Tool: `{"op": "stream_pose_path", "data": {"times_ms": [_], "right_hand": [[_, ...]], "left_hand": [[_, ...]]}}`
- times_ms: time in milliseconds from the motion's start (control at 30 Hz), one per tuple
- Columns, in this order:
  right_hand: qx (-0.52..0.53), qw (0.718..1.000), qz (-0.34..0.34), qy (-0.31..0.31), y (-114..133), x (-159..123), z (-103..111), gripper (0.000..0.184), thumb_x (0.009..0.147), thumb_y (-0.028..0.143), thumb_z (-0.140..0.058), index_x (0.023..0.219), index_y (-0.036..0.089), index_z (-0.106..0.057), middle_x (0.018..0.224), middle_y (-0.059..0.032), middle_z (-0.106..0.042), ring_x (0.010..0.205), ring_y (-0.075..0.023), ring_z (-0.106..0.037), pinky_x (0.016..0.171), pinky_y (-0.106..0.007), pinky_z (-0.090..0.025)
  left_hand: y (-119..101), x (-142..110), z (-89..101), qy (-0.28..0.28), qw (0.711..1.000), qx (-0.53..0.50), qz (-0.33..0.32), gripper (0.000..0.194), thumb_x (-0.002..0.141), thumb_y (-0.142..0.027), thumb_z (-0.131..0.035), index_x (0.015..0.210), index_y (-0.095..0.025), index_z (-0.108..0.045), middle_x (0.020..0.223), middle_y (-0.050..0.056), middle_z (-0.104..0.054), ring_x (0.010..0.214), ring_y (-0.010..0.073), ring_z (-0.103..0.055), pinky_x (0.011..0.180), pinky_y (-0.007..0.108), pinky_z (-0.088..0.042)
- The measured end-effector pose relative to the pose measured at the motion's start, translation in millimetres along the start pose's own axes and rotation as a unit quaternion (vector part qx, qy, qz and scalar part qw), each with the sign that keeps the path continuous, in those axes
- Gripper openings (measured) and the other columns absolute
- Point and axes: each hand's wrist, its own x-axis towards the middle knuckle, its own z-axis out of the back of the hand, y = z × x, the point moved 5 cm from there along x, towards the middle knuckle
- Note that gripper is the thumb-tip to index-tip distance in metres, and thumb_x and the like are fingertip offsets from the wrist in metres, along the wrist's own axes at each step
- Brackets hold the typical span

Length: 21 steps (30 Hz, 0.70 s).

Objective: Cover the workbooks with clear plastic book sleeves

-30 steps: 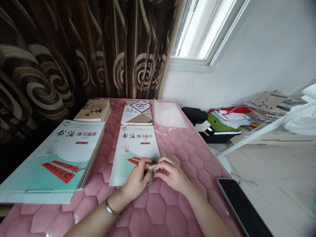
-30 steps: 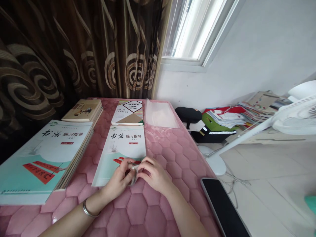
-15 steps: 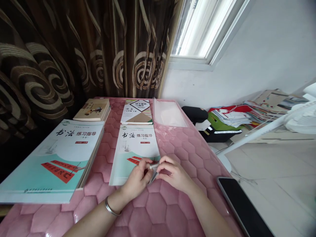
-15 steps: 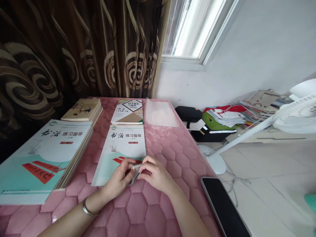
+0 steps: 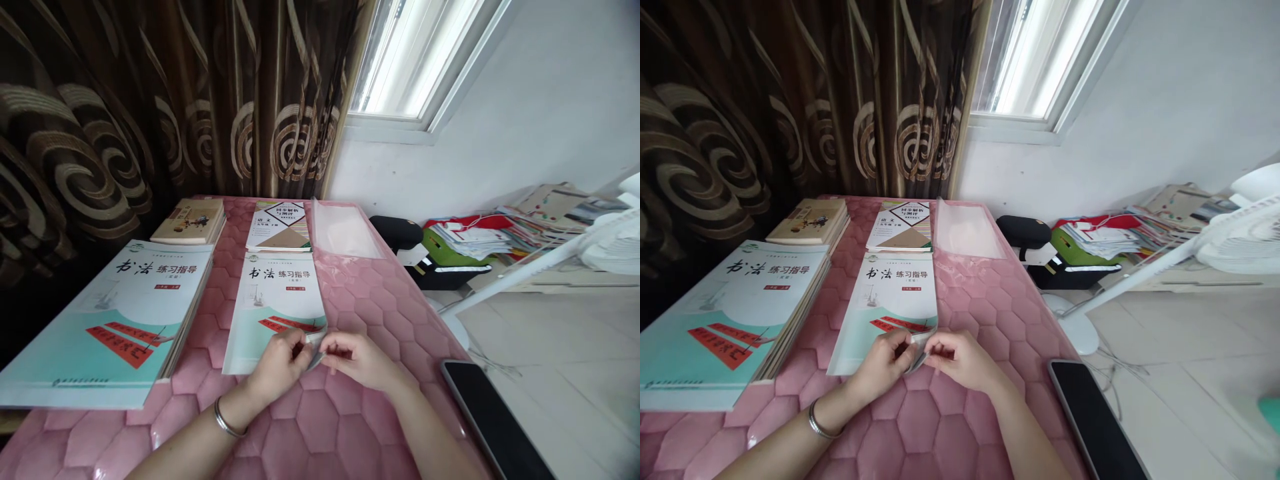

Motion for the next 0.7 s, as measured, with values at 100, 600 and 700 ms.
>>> {"op": "stream_pose_path", "data": {"times_ms": [100, 600, 700], "right_hand": [[0.07, 0.997, 0.002, 0.014, 3.1, 0.9, -5.2, 0.017, 0.084, 0.035, -0.065, 0.088, 0.019, -0.062, 0.077, -0.0003, -0.067, 0.066, -0.0138, -0.065, 0.063, -0.026, -0.05], [0.222, 0.973, -0.057, 0.001, 6.3, 5.5, -10.0, 0.017, 0.075, 0.031, -0.07, 0.08, 0.017, -0.061, 0.069, -0.0005, -0.068, 0.059, -0.0136, -0.065, 0.06, -0.029, -0.053], [0.227, 0.973, -0.052, -0.002, 6.0, 6.4, -10.5, 0.014, 0.074, 0.027, -0.069, 0.08, 0.017, -0.061, 0.068, 0.0005, -0.066, 0.057, -0.0125, -0.063, 0.059, -0.028, -0.051]], "left_hand": [[-0.6, 0.1, 0.8, 0.003, 1.0, -0.008, 0.0, 0.02, 0.084, -0.027, -0.046, 0.065, -0.02, -0.046, 0.059, -0.004, -0.047, 0.055, 0.0107, -0.041, 0.055, 0.024, -0.031], [-2.5, -0.8, 1.0, 0.008, 1.0, -0.013, -0.005, 0.017, 0.083, -0.024, -0.048, 0.067, -0.019, -0.051, 0.06, -0.004, -0.05, 0.056, 0.0102, -0.042, 0.055, 0.023, -0.031], [-3.9, -1.0, 1.5, 0.009, 1.0, -0.008, -0.008, 0.017, 0.083, -0.023, -0.047, 0.067, -0.019, -0.052, 0.062, -0.003, -0.052, 0.057, 0.0107, -0.044, 0.056, 0.023, -0.032]]}}
